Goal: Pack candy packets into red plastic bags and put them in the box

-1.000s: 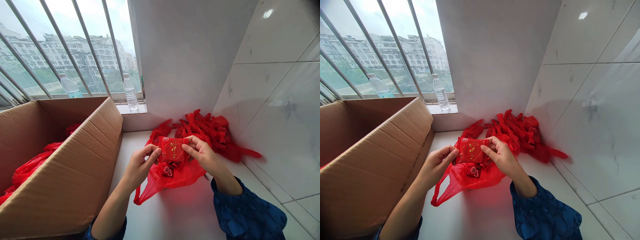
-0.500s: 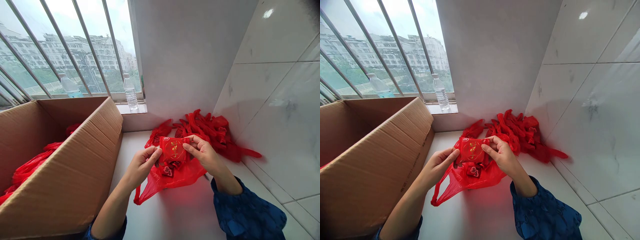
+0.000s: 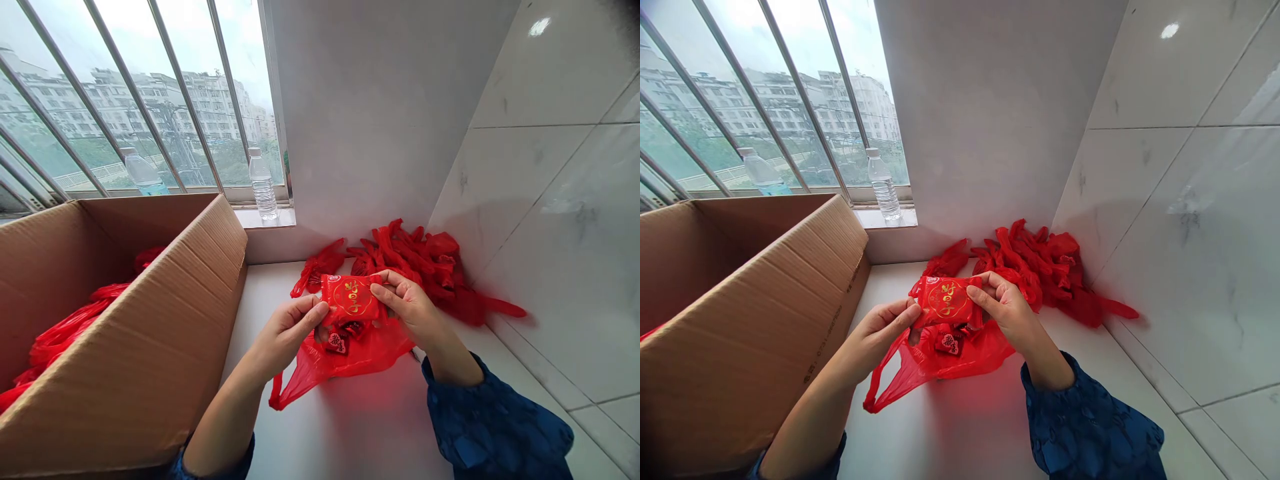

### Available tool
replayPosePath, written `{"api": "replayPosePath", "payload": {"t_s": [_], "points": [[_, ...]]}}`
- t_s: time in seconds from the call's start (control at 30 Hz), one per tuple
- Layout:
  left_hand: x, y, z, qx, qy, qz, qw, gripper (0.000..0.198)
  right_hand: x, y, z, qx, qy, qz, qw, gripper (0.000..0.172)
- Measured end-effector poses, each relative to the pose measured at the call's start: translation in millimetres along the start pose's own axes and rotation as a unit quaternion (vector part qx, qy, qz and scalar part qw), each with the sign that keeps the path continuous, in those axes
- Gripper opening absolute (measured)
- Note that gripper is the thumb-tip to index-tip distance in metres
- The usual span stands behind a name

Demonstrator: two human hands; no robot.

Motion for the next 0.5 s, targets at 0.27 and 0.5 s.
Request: {"api": "replayPosePath", "payload": {"t_s": [0.27, 0.5], "points": [[-1.9, -3.1, 7.2, 0.028, 0.070, 0.021, 0.997, 0.041, -1.2, -2.7, -3.4, -0.021, -0.009, 0.007, 1.000, 0.030], [-2.9, -2.5, 2.1, 0.029, 0.084, 0.016, 0.996, 0.040, 0.4, -4.2, -3.2, -0.032, 0.000, 0.004, 0.999, 0.027]]}}
Point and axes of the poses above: each hand's wrist, its own y-axis towards the middle knuckle, its own x-axis out of the palm, z = x × y, the point moved 6 cm from there along y, towards the middle knuckle, and after that the axes turned 9 degrees about y, right-handed, at the moved point
